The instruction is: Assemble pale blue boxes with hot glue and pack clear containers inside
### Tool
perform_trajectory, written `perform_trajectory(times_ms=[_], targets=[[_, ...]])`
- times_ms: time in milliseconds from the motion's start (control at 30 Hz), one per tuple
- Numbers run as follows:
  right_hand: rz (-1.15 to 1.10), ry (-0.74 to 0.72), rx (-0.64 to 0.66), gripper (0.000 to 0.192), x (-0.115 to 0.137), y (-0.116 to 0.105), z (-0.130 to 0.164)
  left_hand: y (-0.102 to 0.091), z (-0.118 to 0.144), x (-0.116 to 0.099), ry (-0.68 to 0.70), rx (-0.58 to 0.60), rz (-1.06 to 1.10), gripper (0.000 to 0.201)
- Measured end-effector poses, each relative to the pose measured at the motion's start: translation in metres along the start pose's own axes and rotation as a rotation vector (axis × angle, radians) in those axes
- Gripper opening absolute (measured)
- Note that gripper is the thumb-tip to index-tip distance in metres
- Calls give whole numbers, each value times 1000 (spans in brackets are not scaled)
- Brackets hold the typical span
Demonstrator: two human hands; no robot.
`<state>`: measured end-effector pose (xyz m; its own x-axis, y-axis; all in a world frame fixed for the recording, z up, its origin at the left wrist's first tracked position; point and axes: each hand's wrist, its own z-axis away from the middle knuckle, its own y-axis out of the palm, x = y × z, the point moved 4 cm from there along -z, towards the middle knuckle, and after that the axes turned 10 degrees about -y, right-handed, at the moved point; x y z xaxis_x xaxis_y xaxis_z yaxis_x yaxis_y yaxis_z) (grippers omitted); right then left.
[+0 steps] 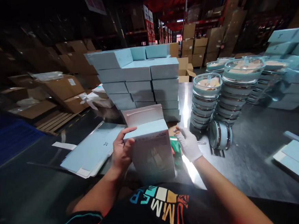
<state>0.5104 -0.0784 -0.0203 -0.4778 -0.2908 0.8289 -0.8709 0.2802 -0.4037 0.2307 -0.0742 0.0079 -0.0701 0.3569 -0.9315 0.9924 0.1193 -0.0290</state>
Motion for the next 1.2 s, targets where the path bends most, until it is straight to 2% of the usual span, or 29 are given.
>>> perform_trajectory(times_ms=[100,200,300,400,433,467,533,600,700,900,967,1067,1100,1200], targets=[[-307,-15,29,60,42,6,-7,12,2,-1,27,82,23,71],[-420,-5,101,49,65,10,-10,18,5,0,87,126,-2,69],[-435,-82,150,48,61,4,-6,20,5,5,145,143,-37,67],[-333,-303,213,73,47,-7,3,20,4,8,198,139,-2,63],[-292,-377,230,75,43,-10,8,20,4,8,226,125,50,62],[-262,-435,236,71,40,-12,12,19,3,7,267,112,107,62],[-241,-493,238,49,38,-14,20,18,1,3,373,139,157,61],[-236,-494,252,31,41,-13,26,18,-1,-4,477,263,98,48],[-217,-478,282,27,49,-10,30,18,-4,-12,536,427,18,29],[-214,-555,252,30,51,-9,30,14,-9,-16,504,453,-23,30],[-170,-540,223,44,47,-6,31,11,-11,-17,516,482,-25,31],[-142,-456,201,103,39,6,32,3,-13,-21,524,522,-91,38],[-149,-434,228,115,37,12,34,0,-13,-24,538,530,-125,39],[-172,-420,328,120,36,29,41,-6,-10,-31,572,588,-239,45]])
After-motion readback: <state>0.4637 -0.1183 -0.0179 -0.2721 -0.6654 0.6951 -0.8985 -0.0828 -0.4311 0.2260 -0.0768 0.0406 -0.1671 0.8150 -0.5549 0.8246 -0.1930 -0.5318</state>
